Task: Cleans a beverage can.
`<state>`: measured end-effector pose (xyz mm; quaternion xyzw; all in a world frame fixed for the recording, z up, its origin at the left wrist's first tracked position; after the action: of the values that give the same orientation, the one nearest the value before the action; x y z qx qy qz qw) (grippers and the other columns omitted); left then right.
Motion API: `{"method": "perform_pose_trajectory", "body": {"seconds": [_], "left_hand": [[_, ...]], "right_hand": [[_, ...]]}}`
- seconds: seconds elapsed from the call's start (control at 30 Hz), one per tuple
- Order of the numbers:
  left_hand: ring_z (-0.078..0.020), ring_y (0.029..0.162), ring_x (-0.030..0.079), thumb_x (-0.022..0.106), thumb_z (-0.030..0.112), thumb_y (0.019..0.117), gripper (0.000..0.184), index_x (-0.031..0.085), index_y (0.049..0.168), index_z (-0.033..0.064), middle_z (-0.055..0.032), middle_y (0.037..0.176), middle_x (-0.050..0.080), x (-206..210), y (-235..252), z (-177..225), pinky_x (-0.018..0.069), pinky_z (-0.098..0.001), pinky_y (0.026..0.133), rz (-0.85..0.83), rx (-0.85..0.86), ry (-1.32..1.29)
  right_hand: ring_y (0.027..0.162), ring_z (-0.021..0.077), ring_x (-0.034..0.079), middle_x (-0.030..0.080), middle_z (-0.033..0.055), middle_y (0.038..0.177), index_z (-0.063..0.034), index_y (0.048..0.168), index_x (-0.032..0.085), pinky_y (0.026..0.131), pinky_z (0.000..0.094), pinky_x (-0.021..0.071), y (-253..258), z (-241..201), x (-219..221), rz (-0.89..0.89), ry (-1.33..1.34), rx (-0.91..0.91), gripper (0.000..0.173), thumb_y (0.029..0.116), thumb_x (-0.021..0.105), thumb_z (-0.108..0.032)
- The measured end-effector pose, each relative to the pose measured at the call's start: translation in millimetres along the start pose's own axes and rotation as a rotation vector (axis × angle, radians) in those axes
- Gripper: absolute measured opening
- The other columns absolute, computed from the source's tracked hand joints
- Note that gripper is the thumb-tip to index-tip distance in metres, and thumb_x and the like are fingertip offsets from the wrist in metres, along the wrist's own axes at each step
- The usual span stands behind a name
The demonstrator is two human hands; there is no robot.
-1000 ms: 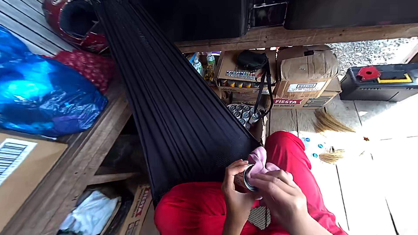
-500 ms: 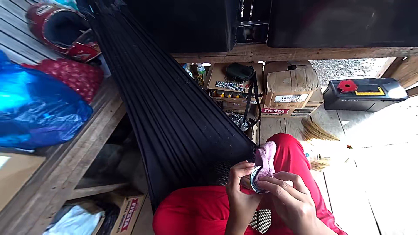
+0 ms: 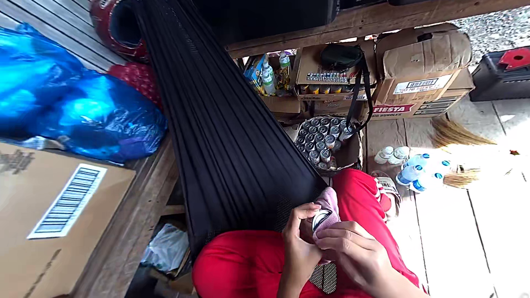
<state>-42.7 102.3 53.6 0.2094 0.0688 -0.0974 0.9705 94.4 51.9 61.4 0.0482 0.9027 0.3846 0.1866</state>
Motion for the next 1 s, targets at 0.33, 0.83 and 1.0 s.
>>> {"method": "perform_pose_trajectory", "body": {"seconds": [0.33,0.83,1.0], "left_hand": [[-0.0106,0.119,0.064,0.087,0.009,0.0685,0.049,0.061,0.109,0.0007,-0.0099,0.116,0.071,22,11,-3,0.0507,-0.0244,0.104,0.084,0.063,0.182],[-0.0142,0.114,0.066,0.084,0.013,0.0703,0.039,0.067,0.105,0.0028,-0.009,0.112,0.073,169,70,-7,0.0508,-0.0288,0.102,0.154,0.109,0.218],[-0.0123,0.115,0.065,0.08,0.018,0.0771,0.034,0.063,0.103,0.0059,-0.0074,0.111,0.072,162,66,-6,0.0509,-0.0266,0.101,0.12,0.113,0.201]], "right_hand": [[0.129,0.0224,0.056,0.07,-0.0046,0.129,-0.0219,0.126,0.063,0.103,0.036,0.0412,2,28,-17,-0.076,-0.442,-0.029,0.028,0.1085,0.041,-0.027],[0.127,0.0226,0.056,0.07,-0.0017,0.124,-0.0205,0.115,0.06,0.105,0.0358,0.0401,27,104,-157,-0.193,-0.498,-0.189,0.026,0.1088,0.039,-0.034],[0.13,0.0208,0.052,0.066,-0.0006,0.128,-0.0199,0.115,0.059,0.111,0.0335,0.0345,14,91,-147,-0.228,-0.391,-0.177,0.03,0.1091,0.034,-0.036]]}}
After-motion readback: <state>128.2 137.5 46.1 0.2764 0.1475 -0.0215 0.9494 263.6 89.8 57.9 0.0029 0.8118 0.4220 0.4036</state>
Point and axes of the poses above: each hand's wrist, its own y-axis towards the middle knuckle, its own x-axis out of the palm, z = x × y, the point moved 5 cm from there along y, towards the middle knuckle
